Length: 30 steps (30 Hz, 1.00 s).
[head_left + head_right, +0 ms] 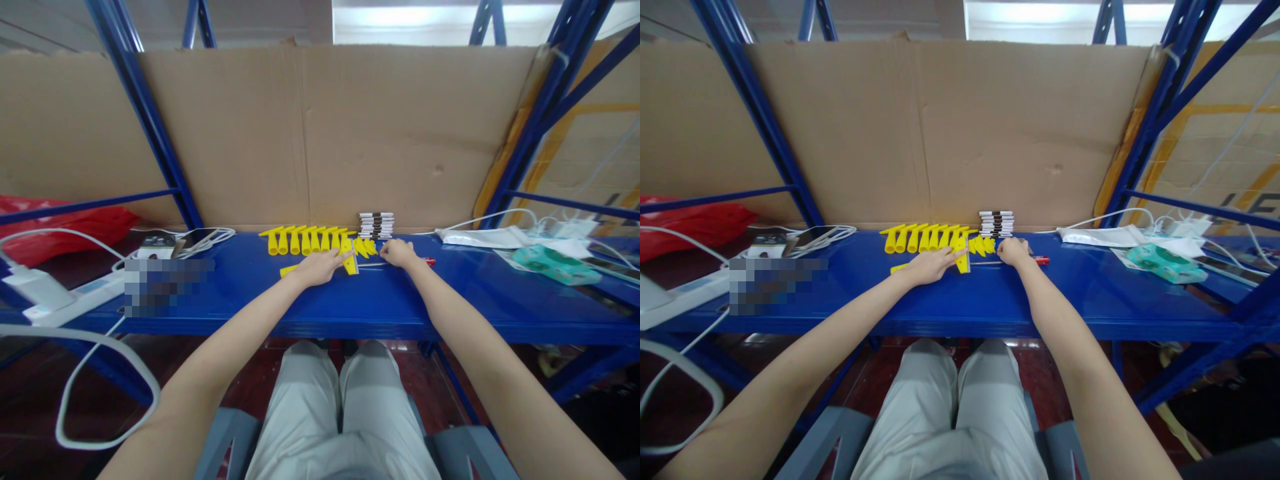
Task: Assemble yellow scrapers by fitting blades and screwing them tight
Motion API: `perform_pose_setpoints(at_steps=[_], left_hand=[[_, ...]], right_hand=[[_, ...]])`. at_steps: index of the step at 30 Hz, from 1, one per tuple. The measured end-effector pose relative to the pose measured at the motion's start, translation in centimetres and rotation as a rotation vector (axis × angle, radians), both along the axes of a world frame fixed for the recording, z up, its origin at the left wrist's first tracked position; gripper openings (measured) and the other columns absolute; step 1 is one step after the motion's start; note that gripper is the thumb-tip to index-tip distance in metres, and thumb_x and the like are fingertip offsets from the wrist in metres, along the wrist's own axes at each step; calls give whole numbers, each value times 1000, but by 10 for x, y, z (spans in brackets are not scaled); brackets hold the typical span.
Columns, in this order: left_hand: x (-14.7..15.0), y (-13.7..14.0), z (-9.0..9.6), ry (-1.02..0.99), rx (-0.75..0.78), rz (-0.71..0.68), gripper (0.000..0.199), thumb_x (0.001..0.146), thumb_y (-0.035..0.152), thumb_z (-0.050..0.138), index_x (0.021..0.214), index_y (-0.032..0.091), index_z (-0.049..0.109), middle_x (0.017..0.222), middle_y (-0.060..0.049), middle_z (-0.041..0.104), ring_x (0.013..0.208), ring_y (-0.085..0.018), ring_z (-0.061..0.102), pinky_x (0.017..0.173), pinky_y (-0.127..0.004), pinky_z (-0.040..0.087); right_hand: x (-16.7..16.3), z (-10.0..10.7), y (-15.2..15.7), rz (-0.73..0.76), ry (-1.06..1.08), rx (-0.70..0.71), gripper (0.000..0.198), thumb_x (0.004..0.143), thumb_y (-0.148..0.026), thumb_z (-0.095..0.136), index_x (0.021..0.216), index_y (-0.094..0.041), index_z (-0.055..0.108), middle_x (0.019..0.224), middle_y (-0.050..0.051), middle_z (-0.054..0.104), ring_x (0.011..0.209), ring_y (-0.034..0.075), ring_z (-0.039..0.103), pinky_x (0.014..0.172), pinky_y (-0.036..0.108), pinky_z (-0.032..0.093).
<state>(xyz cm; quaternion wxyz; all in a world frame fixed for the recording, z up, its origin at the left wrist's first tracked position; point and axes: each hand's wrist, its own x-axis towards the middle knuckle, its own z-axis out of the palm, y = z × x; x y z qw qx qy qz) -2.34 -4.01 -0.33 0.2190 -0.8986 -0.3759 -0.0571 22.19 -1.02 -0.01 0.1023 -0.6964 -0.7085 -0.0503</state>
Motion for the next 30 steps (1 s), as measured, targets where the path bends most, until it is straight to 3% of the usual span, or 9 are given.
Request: perform_pose_setpoints(at_steps=[9, 12, 15, 20, 24, 30], left_hand=[[3, -3, -3, 17, 18, -43, 50, 96, 26, 28, 146, 31, 28, 114, -9, 57, 92, -20, 62, 66, -26, 47], [4, -4, -3, 24, 13, -59, 50, 96, 25, 29, 145, 31, 29, 115, -10, 57, 89, -19, 63, 67, -26, 47], [4, -4, -4, 33, 9, -65, 50, 95, 24, 29, 145, 30, 30, 113, -10, 57, 87, -18, 63, 68, -27, 48], [5, -5, -5, 30, 17, -60, 49, 95, 23, 31, 143, 32, 33, 117, -10, 56, 85, -19, 64, 68, -28, 49], [6, -6, -3, 59, 15, -69, 49, 95, 23, 31, 143, 29, 34, 109, -9, 58, 88, -20, 64, 67, -27, 48], [7, -9, 0, 59, 8, -75, 46, 96, 25, 31, 141, 28, 38, 108, -10, 58, 89, -20, 64, 68, -27, 48]], right_hand=[[-1, -1, 10, -98, 132, -57, 20, 76, -20, 58, 85, -22, 75, 104, 11, 69, 108, 31, 58, 92, 43, 44], [0, -1, 8, -78, 152, -2, 17, 74, -15, 57, 77, -19, 73, 109, 13, 67, 112, 32, 55, 95, 46, 41], [-2, -1, 7, 40, 327, 77, 14, 73, -14, 56, 72, -16, 70, 100, 12, 69, 102, 28, 59, 90, 40, 44], [-22, -3, 7, 416, 819, 160, 8, 72, -23, 58, 70, -18, 63, 75, 2, 65, 77, 16, 58, 77, 29, 46], [-43, -6, 4, 549, 789, 211, 9, 68, -19, 59, 60, -19, 58, 76, 1, 63, 82, 16, 56, 86, 32, 43], [-51, -8, 3, 516, 660, 249, 15, 68, -13, 59, 56, -19, 55, 77, 3, 61, 88, 19, 55, 90, 36, 40]])
